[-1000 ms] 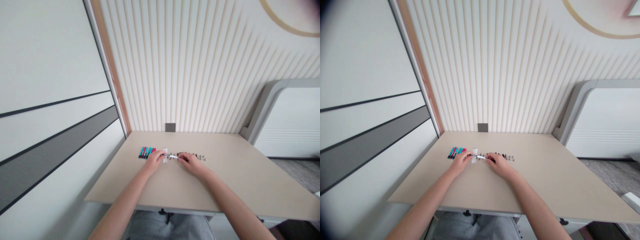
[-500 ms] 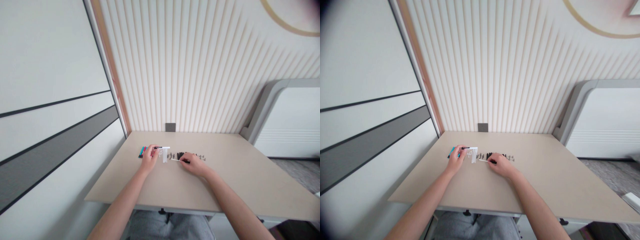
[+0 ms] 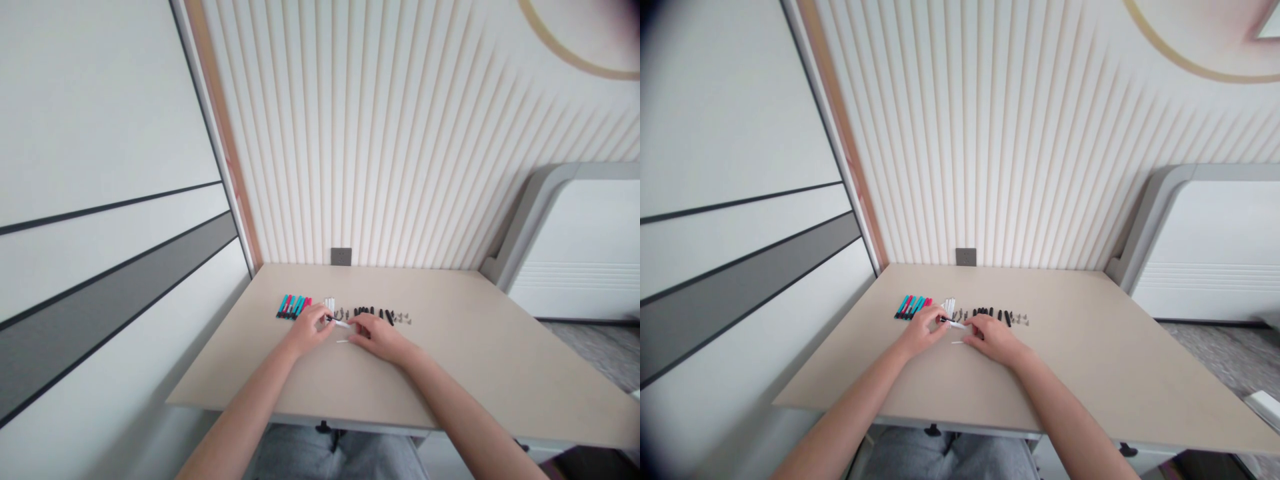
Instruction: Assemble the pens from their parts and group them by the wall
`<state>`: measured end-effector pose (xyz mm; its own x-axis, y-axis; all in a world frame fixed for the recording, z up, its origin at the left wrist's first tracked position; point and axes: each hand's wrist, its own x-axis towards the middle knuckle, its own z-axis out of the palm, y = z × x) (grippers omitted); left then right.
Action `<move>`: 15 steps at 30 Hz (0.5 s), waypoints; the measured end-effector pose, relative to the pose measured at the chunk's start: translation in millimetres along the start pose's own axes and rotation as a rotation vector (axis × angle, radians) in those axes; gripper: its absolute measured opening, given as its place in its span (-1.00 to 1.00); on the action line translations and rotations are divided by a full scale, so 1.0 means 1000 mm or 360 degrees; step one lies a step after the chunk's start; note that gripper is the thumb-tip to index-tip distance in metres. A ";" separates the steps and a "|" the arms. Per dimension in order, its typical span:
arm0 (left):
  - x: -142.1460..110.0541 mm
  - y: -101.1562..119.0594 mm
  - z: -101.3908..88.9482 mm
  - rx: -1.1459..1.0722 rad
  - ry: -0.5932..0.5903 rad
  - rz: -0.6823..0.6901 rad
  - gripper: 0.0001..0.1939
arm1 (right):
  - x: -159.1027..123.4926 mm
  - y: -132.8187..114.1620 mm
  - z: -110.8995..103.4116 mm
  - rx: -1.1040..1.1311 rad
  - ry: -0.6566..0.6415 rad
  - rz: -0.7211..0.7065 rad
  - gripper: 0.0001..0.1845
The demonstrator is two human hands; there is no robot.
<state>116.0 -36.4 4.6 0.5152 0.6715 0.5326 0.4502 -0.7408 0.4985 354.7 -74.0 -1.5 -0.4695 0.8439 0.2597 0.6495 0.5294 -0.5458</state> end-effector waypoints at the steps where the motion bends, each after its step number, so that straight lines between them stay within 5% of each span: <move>1: 0.000 0.000 0.000 0.0008 -0.0019 0.0008 -0.91 | 0.000 -0.002 0.001 -0.0019 -0.0001 -0.0019 -0.71; 15: 0.001 0.002 -0.003 0.0031 0.0167 -0.0018 -0.86 | 0.002 0.006 0.003 -0.0185 0.0195 0.0016 -0.74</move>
<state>115.2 -37.3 7.9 0.4314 0.6773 0.5960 0.4700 -0.7326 0.4923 355.6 -69.3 -6.6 -0.3908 0.8497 0.3539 0.7219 0.5214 -0.4550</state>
